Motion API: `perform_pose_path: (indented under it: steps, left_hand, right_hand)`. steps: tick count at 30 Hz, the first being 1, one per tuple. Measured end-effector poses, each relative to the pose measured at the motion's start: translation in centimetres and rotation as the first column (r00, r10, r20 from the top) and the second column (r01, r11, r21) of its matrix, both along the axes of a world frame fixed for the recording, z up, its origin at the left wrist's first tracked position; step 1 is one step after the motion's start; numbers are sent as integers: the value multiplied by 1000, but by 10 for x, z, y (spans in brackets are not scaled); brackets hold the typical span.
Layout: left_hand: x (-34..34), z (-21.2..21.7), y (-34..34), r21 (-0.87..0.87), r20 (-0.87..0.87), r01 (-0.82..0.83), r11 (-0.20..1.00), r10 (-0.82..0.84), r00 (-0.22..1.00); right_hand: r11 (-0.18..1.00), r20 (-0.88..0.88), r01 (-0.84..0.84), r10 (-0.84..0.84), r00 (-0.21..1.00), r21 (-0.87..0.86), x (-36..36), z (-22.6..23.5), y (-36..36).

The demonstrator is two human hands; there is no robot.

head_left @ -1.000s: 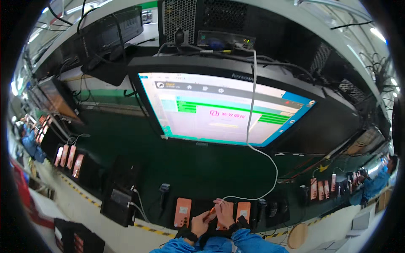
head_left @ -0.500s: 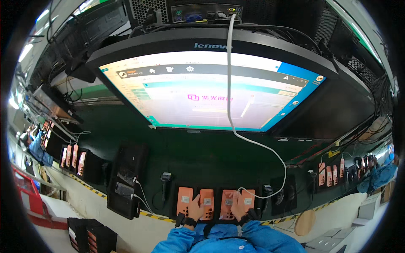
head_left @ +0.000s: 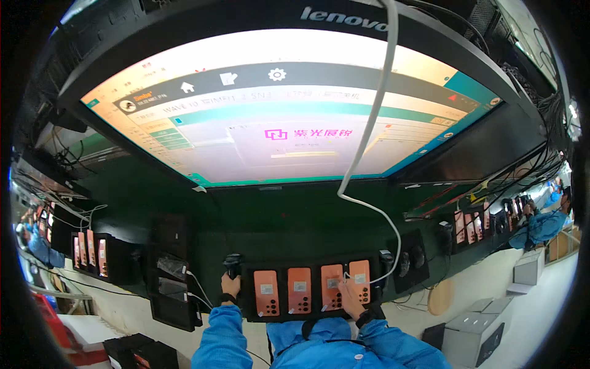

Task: Testing and calibrating orange handheld electronic devices at an assembly line workstation.

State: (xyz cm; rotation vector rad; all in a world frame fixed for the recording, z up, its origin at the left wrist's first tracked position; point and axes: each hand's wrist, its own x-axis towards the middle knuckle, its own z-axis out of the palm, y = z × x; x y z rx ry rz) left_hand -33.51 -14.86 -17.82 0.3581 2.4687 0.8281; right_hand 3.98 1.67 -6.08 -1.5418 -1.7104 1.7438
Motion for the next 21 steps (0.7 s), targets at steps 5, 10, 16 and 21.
perform_pose_path:
  steps: [5,10,16,21]
  left_hand:
    - [79,106,0,426,156,-23,905,-48,987]
    - [204,158,26,387,429,189,903,-357,829]
    - [263,133,41,334,580,124,934,-307,754]
    - [284,118,47,371,608,-11,929,-234,759]
  right_hand:
    - [994,-198,77,-61,978,75,1,-29,13]
    - [983,-212,84,-118,970,-166,8,-47,24]
    - [995,-306,-90,95,947,32,17,-30,25]
    - [972,-362,-144,70,930,-184,17,-20,32]
